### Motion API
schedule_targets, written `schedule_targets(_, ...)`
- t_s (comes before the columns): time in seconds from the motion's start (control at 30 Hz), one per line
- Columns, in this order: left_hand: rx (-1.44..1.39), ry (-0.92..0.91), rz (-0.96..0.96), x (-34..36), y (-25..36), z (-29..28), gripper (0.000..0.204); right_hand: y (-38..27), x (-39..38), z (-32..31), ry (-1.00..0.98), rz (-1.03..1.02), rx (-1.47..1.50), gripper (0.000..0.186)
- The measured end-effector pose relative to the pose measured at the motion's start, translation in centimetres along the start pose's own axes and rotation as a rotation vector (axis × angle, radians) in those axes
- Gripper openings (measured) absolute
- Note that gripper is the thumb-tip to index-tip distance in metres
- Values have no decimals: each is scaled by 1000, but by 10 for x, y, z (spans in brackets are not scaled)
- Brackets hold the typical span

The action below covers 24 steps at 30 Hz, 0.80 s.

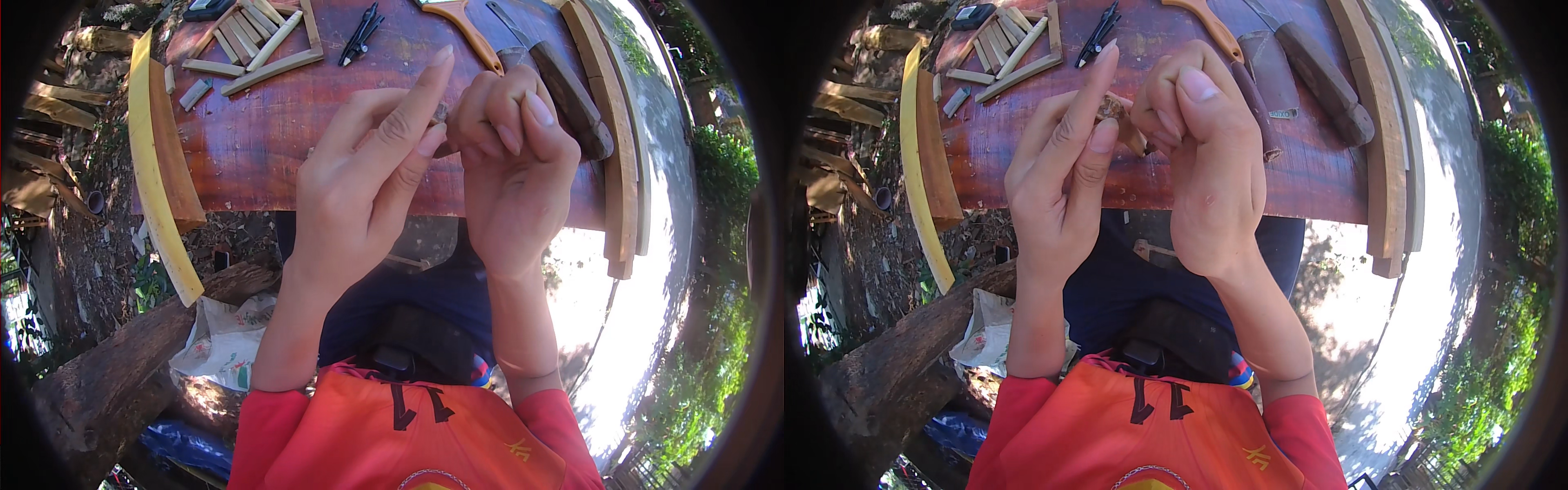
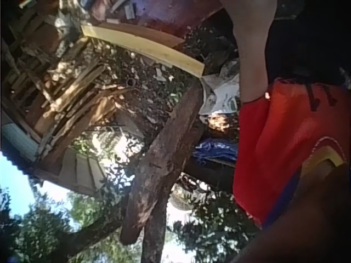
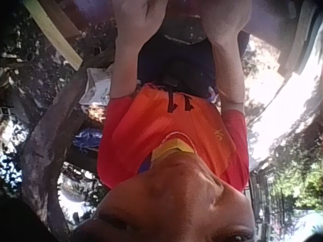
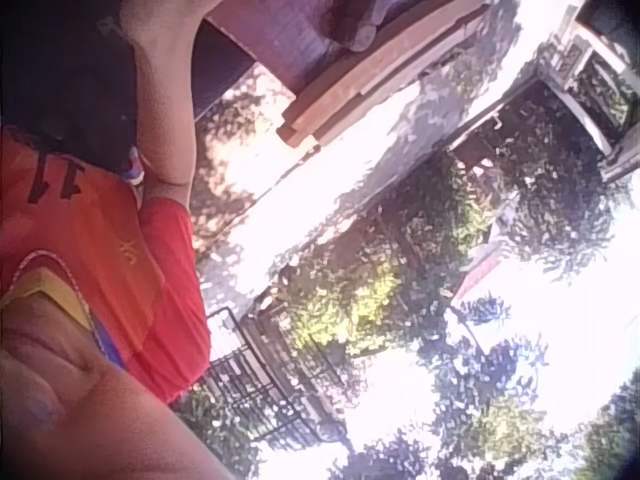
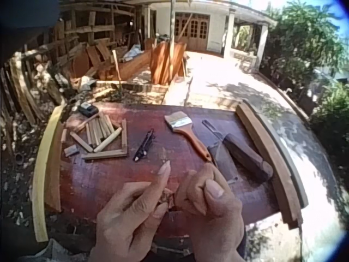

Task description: Measure and fit together pieces of wood for joinery using a mallet and small wood blocks.

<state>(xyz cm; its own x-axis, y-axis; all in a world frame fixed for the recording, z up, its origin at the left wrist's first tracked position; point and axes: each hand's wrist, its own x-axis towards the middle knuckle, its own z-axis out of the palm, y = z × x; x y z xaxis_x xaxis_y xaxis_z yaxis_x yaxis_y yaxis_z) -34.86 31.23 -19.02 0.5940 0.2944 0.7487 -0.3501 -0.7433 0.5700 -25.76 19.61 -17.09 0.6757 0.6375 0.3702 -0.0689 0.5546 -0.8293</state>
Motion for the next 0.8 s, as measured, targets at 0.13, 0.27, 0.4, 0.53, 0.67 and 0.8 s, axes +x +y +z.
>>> schedule_targets(0.13,30,-4,22,-2,-1,-2,53,-3,-3,5,45,49,-12,27)
schedule_targets(0.27,68,-21,2,-1,1,-5,52,-4,0,3,-20,-28,4,27)
schedule_targets(0.4,33,-7,-20,0,2,-3,45,-6,1,6,51,18,-13,27)
schedule_targets(0.53,-6,-9,-40,-4,0,-1,39,-1,-1,6,47,7,-5,28)
schedule_targets(0.67,-21,-16,-87,-4,6,-2,38,1,-2,10,54,-1,-19,27)
schedule_targets(0.8,53,-22,-55,-1,5,-4,37,-5,1,5,40,-17,-21,26)
